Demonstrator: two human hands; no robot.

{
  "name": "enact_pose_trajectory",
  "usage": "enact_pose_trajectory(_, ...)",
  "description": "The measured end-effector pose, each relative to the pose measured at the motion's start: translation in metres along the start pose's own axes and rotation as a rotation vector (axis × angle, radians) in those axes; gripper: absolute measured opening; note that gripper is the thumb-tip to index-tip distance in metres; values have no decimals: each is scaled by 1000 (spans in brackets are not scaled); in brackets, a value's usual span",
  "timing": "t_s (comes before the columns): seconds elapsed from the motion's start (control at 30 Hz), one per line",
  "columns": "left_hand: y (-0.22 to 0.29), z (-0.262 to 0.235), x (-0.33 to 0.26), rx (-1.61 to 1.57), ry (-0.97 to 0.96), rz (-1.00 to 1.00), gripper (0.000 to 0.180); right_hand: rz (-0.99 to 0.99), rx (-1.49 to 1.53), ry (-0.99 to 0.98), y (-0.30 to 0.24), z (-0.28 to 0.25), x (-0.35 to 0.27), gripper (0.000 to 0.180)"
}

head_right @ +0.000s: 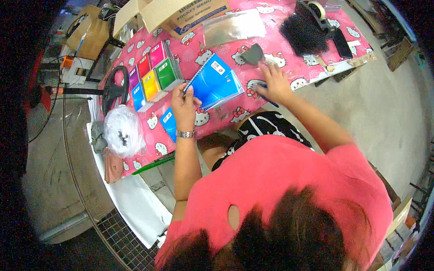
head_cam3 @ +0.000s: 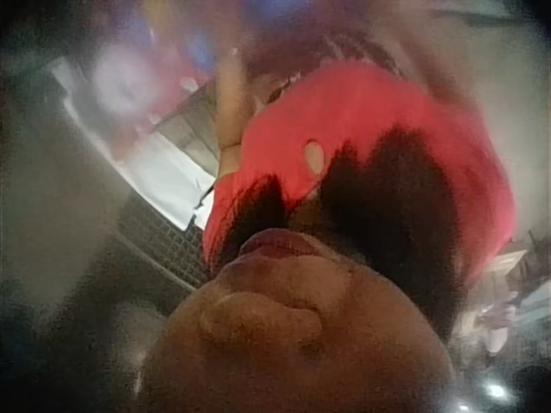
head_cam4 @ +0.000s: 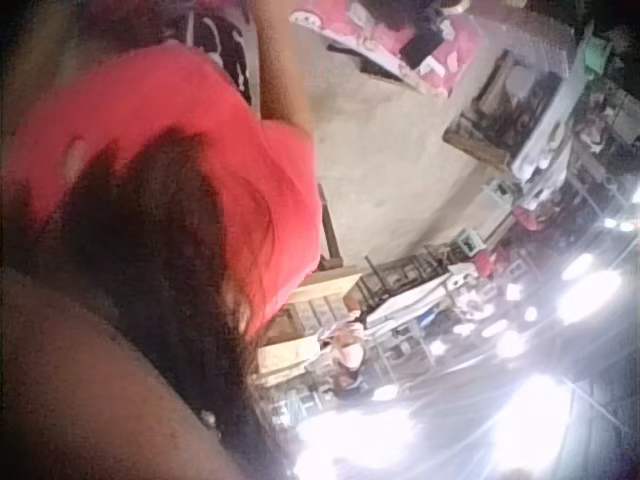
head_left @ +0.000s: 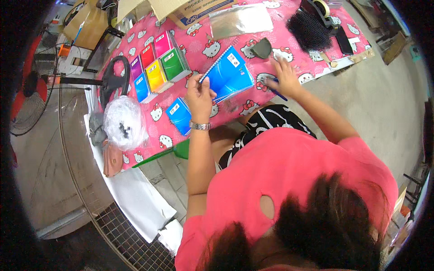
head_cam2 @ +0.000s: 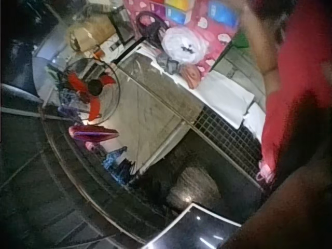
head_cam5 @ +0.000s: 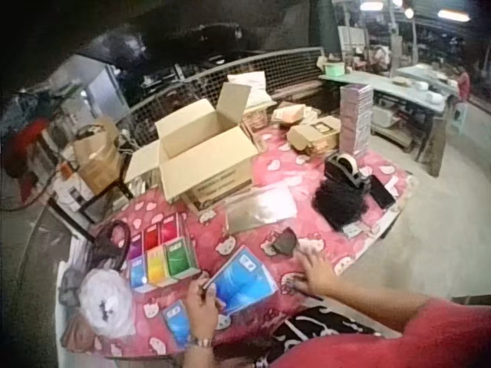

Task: The person assembles small notebooks by hand, sliding a metal spiral binding through the pre-punched holes of a blue cover and pages.

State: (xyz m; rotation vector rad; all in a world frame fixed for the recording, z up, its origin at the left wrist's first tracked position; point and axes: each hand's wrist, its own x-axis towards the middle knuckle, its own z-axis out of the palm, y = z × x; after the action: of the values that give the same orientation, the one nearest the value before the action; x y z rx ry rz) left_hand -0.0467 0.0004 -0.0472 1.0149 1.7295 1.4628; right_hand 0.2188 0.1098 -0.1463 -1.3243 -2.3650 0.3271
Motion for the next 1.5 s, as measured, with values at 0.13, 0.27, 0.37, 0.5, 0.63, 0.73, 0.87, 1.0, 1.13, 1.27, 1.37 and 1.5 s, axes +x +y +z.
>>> enact_pose_trajectory(0.13, -13, 0, -1, 37, -3, 97, 24, -95, -42, -220, -6, -5, -44, 69)
enact_pose_trajectory(0.27, -8, 6, -2, 48, 14, 95, 19, 19, 388, 30, -44, -35, -22, 58)
enact_pose_trajectory(0.37, -6, 8, -4, 9, 30, 172, 18, -327, 494, 55, -96, -65, 1, 56)
enact_pose_trajectory(0.5, -13, 3, -5, 26, 31, 198, 17, -421, 496, 37, -137, -74, 17, 56)
enact_pose_trajectory(0.63, -15, 5, -9, -47, 33, 169, 15, -469, 375, 72, -144, -76, 21, 54)
enact_pose_trajectory(0.73, -12, 7, -10, -34, 45, 148, 11, -434, 353, 18, -145, -75, 19, 50)
enact_pose_trajectory(0.87, -15, 10, -13, 107, 119, 272, 10, 25, 928, -516, -147, -83, 23, 41)
enact_pose_trajectory(1.0, -19, -1, -14, 95, 128, 351, 13, 250, 1503, -752, -134, -73, 27, 38)
enact_pose_trajectory(1.13, 30, -44, -6, 426, 280, 545, 14, -27, 1134, -371, -99, -74, 25, 45)
enact_pose_trajectory(1.27, 52, -122, 11, 1027, 373, 679, 19, -7, 274, -129, -27, -59, 23, 45)
enact_pose_trajectory(1.37, 33, -134, 35, 1487, 222, 307, 24, 63, 131, -379, 8, -33, 14, 49)
enact_pose_trajectory(1.5, -35, -135, 45, 1608, -9, -138, 28, -79, 68, -292, 18, -14, 23, 56)
